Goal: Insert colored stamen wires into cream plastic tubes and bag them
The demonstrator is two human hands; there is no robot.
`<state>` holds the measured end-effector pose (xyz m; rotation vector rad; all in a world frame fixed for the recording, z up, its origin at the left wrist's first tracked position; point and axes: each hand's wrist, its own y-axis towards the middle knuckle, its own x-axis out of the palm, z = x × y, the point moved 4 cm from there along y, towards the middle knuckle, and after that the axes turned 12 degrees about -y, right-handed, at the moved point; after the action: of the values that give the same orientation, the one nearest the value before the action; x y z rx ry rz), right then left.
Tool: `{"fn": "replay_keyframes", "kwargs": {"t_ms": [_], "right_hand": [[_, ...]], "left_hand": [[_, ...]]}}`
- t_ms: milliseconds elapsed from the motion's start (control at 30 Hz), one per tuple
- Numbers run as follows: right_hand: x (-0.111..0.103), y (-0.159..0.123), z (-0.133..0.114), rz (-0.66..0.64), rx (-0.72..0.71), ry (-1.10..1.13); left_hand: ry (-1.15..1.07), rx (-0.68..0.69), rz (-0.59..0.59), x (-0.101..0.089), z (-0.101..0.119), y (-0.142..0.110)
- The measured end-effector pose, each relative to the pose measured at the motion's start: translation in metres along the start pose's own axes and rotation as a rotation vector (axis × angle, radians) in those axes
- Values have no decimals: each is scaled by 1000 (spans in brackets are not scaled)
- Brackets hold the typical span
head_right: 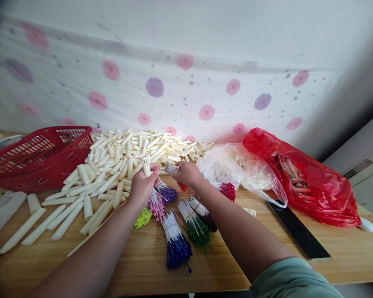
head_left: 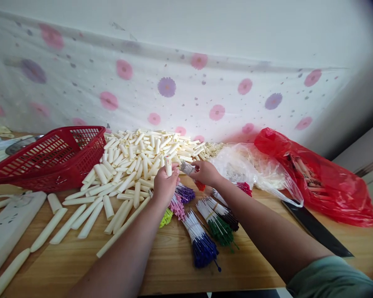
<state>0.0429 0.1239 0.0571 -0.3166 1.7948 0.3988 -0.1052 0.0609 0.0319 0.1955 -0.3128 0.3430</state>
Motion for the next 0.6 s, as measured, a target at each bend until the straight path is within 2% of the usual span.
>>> {"fn": "replay_keyframes", "kwargs": {"t_ms": [133,267,433,600], "right_hand": [[-23,-19,-8,-33,-89,296],[-26,-37,-22,-112,-128,517],[-15,-41,-25,-116,-38,766],[-6,-35,-19,-24,82,965]], "left_hand": [[-92,-5,-129,8,5,-6],[-89,37,-241,12,11,-11],[-51,113,-220,12,13,-10],[-117,45,-252,17,4,-13]]}}
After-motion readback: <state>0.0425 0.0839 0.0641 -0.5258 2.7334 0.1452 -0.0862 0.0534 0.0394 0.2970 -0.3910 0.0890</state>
